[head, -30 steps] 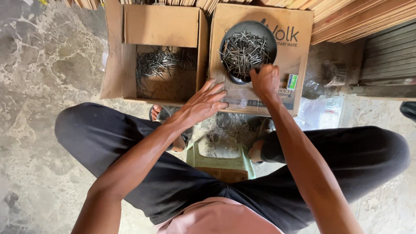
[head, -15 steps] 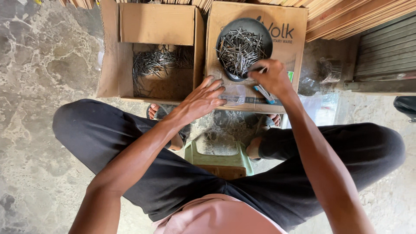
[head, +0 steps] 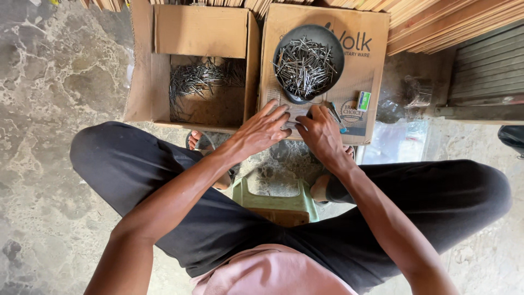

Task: The person sits on a small stool and transfers nails from a cardboard box into a black bowl using both hands. After filling the bowl, the person places the nails into a clear plastic bag.

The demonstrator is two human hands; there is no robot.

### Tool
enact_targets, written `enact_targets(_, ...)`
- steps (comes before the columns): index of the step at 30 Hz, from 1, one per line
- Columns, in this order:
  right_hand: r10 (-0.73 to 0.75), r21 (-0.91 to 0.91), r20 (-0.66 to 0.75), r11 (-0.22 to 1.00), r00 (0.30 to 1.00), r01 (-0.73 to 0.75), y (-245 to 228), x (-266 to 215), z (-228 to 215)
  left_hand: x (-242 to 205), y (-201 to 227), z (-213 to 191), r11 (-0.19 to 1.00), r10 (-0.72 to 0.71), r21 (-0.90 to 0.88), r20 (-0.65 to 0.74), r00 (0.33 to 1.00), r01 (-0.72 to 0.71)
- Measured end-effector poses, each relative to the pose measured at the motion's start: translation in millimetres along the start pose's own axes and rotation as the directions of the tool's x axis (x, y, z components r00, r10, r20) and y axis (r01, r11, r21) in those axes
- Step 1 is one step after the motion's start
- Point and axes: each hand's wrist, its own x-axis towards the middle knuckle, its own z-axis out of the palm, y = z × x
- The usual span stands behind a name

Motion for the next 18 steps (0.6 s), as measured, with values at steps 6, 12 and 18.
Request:
enact_targets(6,0.117,-0.082,0.140,0.991,0.983,-0.106,-4.4,3.3,-25.3,-0.6,-1.3,-1.5,0.999,-0.036,0.012,0.048,0.998,0.036)
enact_targets(12,0.053,-0.051,0.037,0.997,0.998,-0.051,3.0,1.2,-27.4,1.6,-1.9,-2.7,0.996,-0.053,-0.060,0.085,0.995,0.058)
enact_targets(18,0.036,0.048,0.161,0.998,0.986,-0.045,1.3,-0.9,-23.2,0.0,-7.9,11.9,0.993,-0.105,-0.049,0.084,0.991,0.109)
